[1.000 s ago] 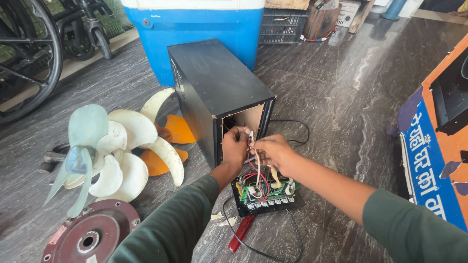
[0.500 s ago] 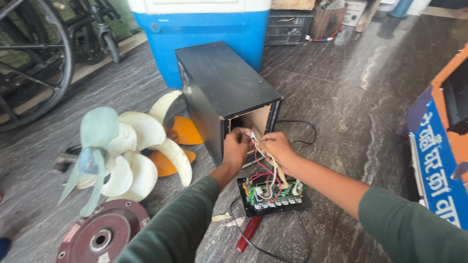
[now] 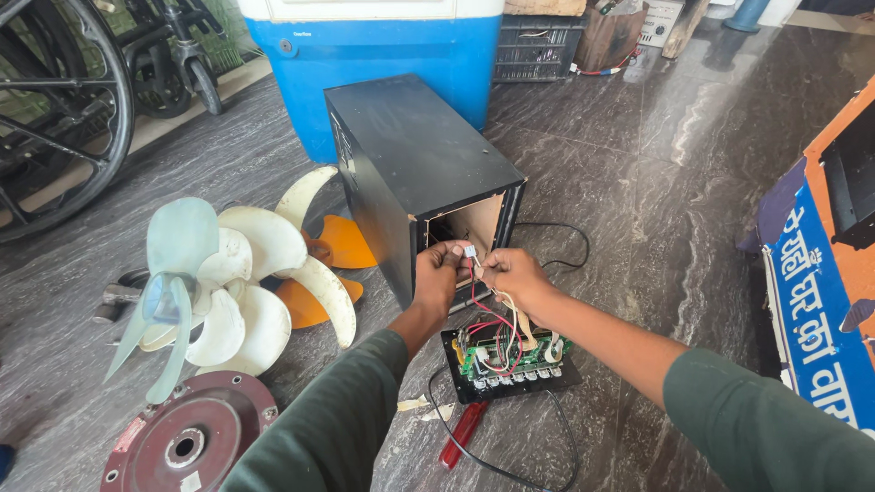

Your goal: The person uses a screwdriver to remove screws from a black electronic box, opens the casing, and manipulates internal wires and a circuit board. The person then reassembles the casing and secures it with screws.

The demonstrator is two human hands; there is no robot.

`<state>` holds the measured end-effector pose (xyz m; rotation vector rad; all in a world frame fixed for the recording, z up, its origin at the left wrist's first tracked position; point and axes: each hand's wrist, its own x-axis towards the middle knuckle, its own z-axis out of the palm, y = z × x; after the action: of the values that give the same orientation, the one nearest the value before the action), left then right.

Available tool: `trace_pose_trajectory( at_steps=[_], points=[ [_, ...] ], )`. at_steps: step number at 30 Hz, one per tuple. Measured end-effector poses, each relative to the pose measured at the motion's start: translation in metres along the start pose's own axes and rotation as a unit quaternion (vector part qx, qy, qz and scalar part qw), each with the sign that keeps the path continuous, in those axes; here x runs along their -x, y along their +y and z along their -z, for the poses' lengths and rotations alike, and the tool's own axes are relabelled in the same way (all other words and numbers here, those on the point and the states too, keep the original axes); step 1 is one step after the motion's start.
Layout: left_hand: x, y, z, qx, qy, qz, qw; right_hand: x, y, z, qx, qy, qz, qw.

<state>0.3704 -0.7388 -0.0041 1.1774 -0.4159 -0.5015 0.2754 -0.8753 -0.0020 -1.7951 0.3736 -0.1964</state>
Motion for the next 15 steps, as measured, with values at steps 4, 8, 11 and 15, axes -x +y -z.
trace_pose_trajectory(
  at_steps=[4,8,11,15],
  points=[
    [0.0003,0.0017,-0.0002,-0.003,-0.005,0.003,1.0,0.0013,0.0027,0.0005,-0.003,0.022,-0.002,1.0],
    [-0.0001,0.0036,0.0007,0.025,0.006,0.027,0.999,-0.001,0.0053,-0.0003,0.06,0.042,0.041,0.996],
    [-0.0012,0.0034,0.0015,0.035,0.017,0.035,0.999,-0.0031,0.0052,-0.0012,0.129,0.065,0.05,0.988],
    [-0.0023,0.0002,0.0007,0.041,0.024,0.044,0.998,0.0009,0.0044,0.0015,0.045,0.016,0.042,0.998]
  ],
)
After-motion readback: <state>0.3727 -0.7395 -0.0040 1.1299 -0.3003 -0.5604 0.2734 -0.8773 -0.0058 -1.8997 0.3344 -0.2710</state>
